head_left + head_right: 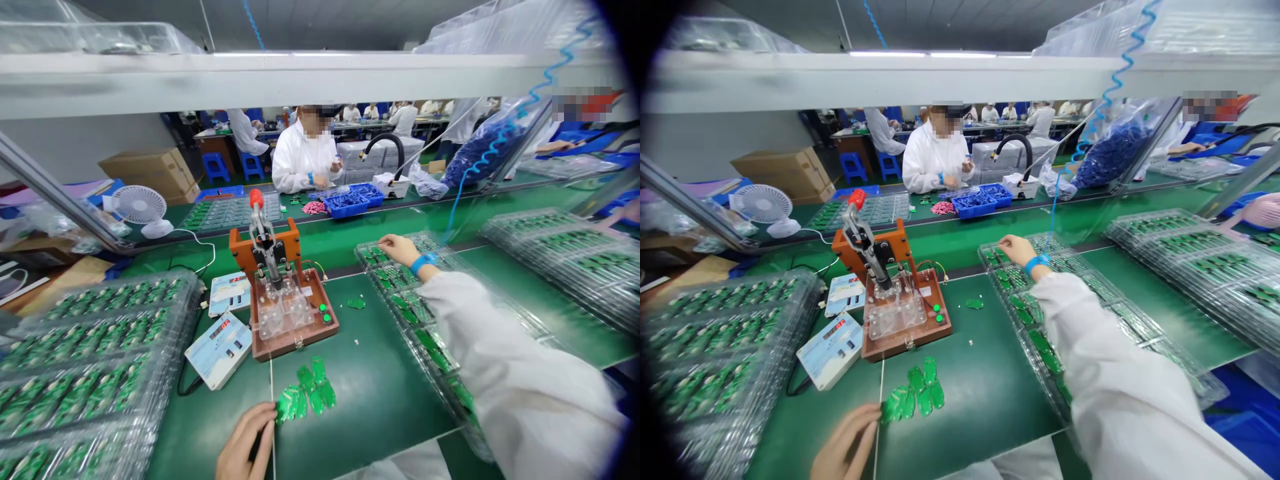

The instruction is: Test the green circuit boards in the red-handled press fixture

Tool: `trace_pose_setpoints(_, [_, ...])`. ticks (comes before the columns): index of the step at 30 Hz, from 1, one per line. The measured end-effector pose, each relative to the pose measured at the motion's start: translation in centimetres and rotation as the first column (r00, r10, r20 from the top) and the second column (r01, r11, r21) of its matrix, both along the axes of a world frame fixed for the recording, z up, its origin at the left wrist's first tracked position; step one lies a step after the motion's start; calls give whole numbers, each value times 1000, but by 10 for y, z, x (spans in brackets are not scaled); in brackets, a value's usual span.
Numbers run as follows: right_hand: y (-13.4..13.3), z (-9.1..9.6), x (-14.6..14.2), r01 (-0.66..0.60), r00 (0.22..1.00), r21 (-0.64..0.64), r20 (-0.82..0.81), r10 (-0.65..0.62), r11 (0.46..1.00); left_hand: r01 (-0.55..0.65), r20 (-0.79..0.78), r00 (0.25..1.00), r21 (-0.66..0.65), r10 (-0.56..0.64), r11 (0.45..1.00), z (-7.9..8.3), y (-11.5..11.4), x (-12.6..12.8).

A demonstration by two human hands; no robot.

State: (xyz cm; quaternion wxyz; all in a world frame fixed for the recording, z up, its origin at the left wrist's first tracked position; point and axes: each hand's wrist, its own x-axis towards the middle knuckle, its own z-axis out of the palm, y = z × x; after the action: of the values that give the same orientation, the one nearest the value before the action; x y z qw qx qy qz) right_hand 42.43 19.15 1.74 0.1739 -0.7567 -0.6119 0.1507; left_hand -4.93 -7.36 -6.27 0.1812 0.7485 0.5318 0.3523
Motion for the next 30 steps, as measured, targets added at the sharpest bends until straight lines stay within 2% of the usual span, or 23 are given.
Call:
trace_pose_setpoints(3, [-64, 16, -21, -198, 976, 28, -91, 199, 980, -2, 15, 1000, -33, 2, 999, 6, 0, -1])
trace_pose_setpoints(6, [-144, 21, -56, -430, 881, 15, -210, 424, 903, -17, 49, 999, -66, 21, 998, 13, 5, 1])
trace_pose_setpoints(8, [-192, 14, -85, -601, 761, 13, -297, 577, 799, 54, 50, 997, -95, -50, 994, 18, 13, 0])
trace_pose_setpoints(11, [-235, -9, -132, -652, 698, 52, -347, 626, 756, 246, 16, 969, -127, -246, 961, 24, 29, -5])
trace_pose_setpoints(13, [-243, -28, -161, -629, 699, 98, -361, 617, 771, 355, -22, 932, -143, -362, 924, 28, 38, -8])
trace_pose_setpoints(15, [-238, -44, -183, -622, 700, 134, -347, 624, 772, 424, -68, 896, -162, -439, 891, 32, 45, -8])
trace_pose_setpoints(18, [-219, -56, -203, -678, 663, 139, -307, 683, 721, 481, -119, 852, -210, -511, 851, 37, 50, -6])
trace_pose_setpoints(24, [-187, -62, -210, -760, 583, 132, -295, 757, 636, 492, -169, 820, -279, -547, 825, 39, 55, -4])
trace_pose_setpoints(27, [-183, -64, -211, -777, 559, 139, -297, 774, 614, 489, -138, 829, -291, -541, 823, 37, 56, -4])
trace_pose_setpoints(30, [-185, -56, -210, -780, 542, 166, -303, 784, 603, 467, -81, 854, -317, -514, 826, 42, 55, -7])
